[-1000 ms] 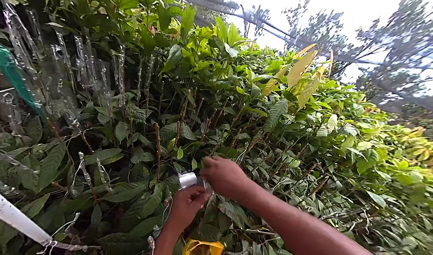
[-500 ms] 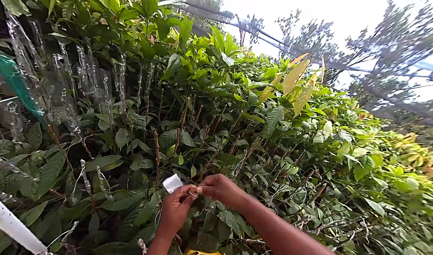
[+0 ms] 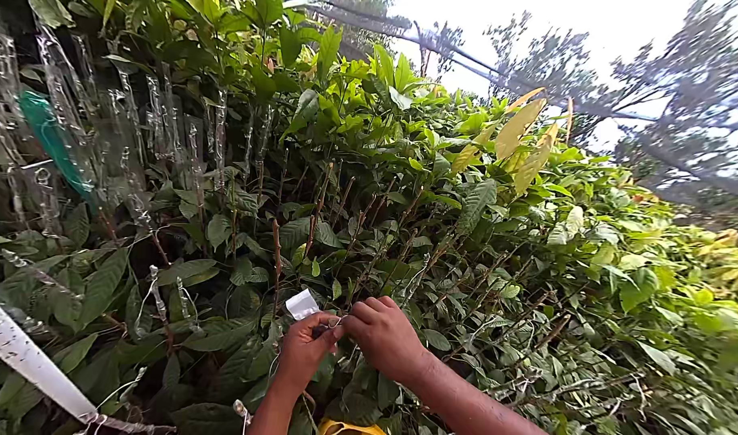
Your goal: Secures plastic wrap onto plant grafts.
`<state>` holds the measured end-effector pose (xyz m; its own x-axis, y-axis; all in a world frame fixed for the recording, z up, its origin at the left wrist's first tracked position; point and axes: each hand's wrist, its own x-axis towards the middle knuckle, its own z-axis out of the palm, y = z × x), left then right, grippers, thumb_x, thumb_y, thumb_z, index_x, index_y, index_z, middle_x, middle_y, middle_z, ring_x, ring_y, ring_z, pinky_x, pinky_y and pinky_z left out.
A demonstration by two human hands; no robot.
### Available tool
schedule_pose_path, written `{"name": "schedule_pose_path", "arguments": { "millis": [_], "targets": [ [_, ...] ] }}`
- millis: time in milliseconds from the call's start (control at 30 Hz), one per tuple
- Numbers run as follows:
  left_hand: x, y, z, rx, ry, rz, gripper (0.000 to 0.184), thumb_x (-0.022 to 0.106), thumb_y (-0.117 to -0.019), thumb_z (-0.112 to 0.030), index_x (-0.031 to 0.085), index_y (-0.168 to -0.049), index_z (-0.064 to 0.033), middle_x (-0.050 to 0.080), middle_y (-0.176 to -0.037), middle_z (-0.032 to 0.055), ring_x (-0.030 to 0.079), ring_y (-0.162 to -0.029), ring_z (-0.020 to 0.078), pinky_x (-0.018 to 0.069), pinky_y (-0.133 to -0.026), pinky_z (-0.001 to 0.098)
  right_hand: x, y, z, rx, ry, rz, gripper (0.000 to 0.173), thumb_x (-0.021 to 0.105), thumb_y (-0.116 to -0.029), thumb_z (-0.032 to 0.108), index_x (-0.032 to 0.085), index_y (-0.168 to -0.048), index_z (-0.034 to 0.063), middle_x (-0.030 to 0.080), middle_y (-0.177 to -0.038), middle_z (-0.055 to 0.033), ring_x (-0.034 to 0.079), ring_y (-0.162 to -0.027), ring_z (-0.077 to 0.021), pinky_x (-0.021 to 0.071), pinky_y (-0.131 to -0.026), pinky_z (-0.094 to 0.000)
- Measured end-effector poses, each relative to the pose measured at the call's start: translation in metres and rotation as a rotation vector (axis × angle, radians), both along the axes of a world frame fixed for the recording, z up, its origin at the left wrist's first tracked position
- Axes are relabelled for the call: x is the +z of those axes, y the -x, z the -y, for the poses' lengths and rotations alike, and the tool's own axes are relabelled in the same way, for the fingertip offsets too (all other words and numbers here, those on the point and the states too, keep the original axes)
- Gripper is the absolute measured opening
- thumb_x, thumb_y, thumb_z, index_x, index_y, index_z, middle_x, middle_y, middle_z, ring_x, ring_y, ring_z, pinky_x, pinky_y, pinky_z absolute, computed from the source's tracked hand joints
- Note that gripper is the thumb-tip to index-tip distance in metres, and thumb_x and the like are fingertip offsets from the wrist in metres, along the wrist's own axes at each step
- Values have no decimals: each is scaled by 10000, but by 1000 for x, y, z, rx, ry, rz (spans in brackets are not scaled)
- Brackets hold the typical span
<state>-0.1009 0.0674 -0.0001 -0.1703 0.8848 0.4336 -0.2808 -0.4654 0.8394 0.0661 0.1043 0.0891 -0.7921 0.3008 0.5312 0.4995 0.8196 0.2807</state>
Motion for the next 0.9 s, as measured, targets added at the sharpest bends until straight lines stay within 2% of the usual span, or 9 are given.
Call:
{"name": "schedule_pose_path", "arguments": {
  "millis": [133,267,333,433,500,567,633,733,900],
  "targets": [
    [5,2,1,66,16,24,194,670,-914,-4,659,-1106,16,722,-1010,80,717,-745,156,637,-679,296,14,-6,18,-155,449,7,183,569,-955,125,719,-900,36,688,-891,-127,705,-811,-295,583,-690,-486],
    [15,-1,-2,121,92,27,172,680,-895,32,661,-1067,30,732,-942,81,722,-720,149,640,-691,297,16,0,41,112,1028,-81,208,601,-987,136,705,-916,-30,658,-913,-149,643,-830,-234,540,-753,-407],
    [17,3,-5,113,111,-7,216,676,-905,32,651,-1120,46,735,-984,109,731,-745,171,642,-713,307,19,-9,37,69,1101,-71,219,598,-1018,168,699,-1054,-22,656,-998,-149,638,-873,-218,543,-804,-381],
    [23,10,0,96,97,-71,529,668,-924,-21,515,-1428,25,609,-1383,139,740,-960,221,653,-776,354,12,-30,52,-61,1034,82,345,649,-1009,215,646,-1308,42,688,-1162,-181,701,-992,-319,577,-897,-520],
    [35,7,14,86,43,-45,717,697,-914,-113,379,-1552,-35,437,-1576,112,694,-1134,245,659,-755,387,0,-50,63,-25,1053,143,356,681,-991,199,658,-1307,36,686,-1187,-211,712,-998,-355,584,-896,-550],
    [40,0,28,74,-84,-9,766,740,-925,-213,355,-1566,-46,411,-1593,104,648,-1220,270,663,-761,415,-10,-74,65,59,1107,169,312,680,-993,184,691,-1256,17,697,-1155,-213,718,-974,-345,592,-887,-529],
    [39,-12,43,57,-195,-72,646,724,-957,-281,448,-1506,-82,548,-1467,82,666,-1184,243,657,-804,408,-19,-97,61,143,1129,61,272,680,-991,175,706,-1199,2,713,-1092,-184,725,-932,-282,612,-860,-458],
    [41,-44,73,3,-211,-354,327,666,-999,-267,654,-1249,-56,728,-1023,36,712,-876,99,625,-730,297,-34,-120,52,190,1216,-322,255,649,-1000,140,691,-1179,-35,733,-1019,-119,714,-880,-159,608,-824,-354],
    [23,-99,80,-200,-49,-658,237,700,-959,-183,633,-895,36,561,-663,90,522,-570,127,452,-555,280,-83,-126,37,314,1456,-959,254,537,-1066,265,700,-1115,76,731,-891,23,696,-780,-81,606,-745,-300]
  ]
}}
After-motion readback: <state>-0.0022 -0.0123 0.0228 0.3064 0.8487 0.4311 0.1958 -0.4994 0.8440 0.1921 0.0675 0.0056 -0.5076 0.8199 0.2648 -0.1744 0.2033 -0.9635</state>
